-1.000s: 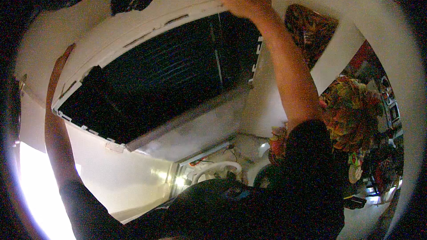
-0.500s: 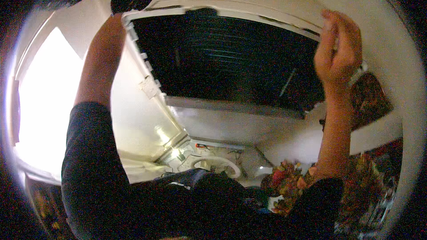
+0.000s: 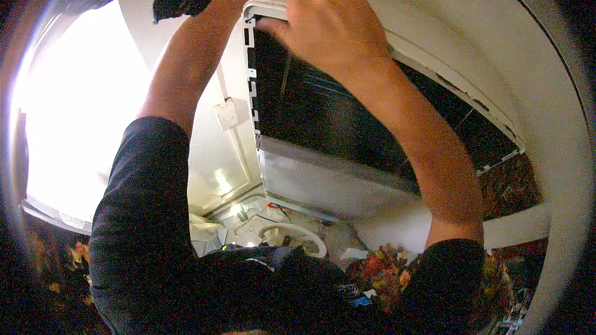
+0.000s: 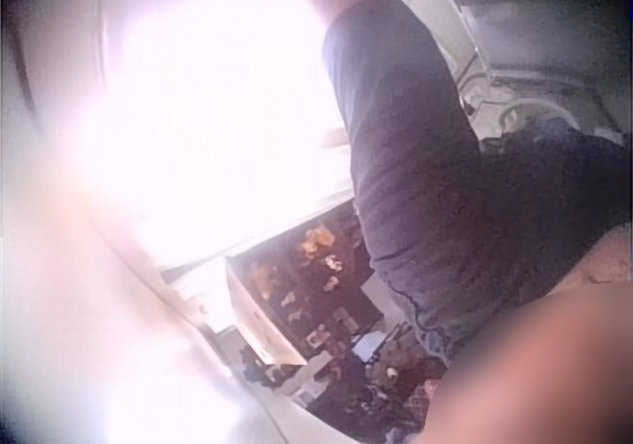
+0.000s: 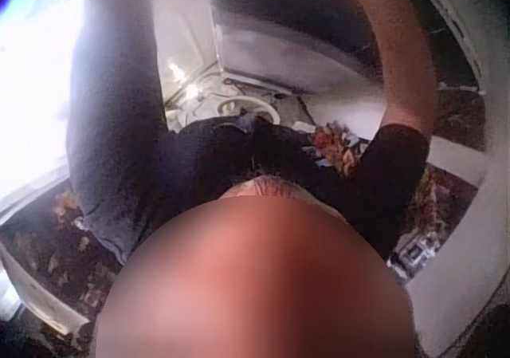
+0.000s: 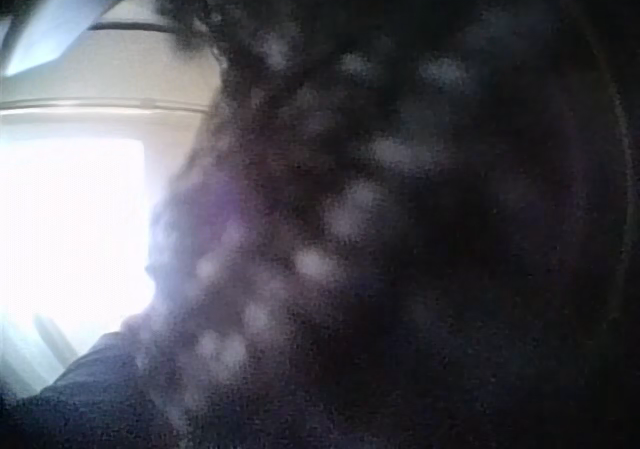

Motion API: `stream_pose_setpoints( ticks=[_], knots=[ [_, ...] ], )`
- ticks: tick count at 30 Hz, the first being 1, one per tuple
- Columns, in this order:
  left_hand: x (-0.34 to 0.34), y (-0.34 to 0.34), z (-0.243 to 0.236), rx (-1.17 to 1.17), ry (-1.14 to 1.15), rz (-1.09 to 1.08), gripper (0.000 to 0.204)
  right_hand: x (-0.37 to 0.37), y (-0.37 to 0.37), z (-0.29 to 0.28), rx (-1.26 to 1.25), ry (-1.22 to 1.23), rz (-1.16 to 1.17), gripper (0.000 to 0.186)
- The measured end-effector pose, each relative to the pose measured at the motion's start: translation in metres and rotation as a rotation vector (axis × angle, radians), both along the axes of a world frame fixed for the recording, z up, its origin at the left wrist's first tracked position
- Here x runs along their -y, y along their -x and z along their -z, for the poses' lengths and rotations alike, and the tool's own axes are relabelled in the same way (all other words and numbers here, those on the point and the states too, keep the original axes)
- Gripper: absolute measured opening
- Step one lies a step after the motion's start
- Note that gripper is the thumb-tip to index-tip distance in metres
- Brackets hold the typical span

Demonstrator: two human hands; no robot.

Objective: The person lifts a white air conditioner front panel and aligns it onto the wall-mounted unit. They then use a cordless drill and a screwdriver to fasten screws into the top of the unit, securing the panel in place.

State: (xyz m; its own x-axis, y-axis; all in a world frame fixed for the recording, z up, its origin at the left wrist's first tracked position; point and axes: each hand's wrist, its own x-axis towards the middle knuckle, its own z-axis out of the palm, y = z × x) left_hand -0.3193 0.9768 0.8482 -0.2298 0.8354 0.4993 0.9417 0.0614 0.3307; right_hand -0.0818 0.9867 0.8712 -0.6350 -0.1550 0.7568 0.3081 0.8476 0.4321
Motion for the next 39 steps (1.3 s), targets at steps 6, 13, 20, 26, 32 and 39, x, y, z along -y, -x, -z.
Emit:
stream_pose_setpoints(
  ticks=[6,13,20,26,32,39],
  knots=[
    [-0.038,0.026,-0.005,-0.022,-0.023,0.109,0.015,-0.007,-0.001,0.015,0.09,0.226,-0.076,0.052],
    [-0.084,0.048,-0.019,0.047,0.042,0.14,0.012,-0.008,-0.113,0.012,-0.305,-0.109,-0.099,0.042],
    [-0.107,0.051,-0.015,0.074,0.091,0.104,0.012,-0.069,-0.23,-0.01,-0.742,-0.089,0.087,0.03],
    [-0.105,0.049,-0.008,0.076,0.108,0.079,0.014,-0.114,-0.244,-0.013,-0.842,0.094,0.117,0.036],
    [-0.095,0.046,-0.001,0.024,0.068,0.059,0.018,-0.096,-0.255,0.02,-0.629,0.303,0.31,0.028],
    [-0.055,0.009,0.054,-0.028,-0.379,0.122,0.023,0.026,-0.279,0.264,-0.547,0.433,0.21,0.017]
  ],
)
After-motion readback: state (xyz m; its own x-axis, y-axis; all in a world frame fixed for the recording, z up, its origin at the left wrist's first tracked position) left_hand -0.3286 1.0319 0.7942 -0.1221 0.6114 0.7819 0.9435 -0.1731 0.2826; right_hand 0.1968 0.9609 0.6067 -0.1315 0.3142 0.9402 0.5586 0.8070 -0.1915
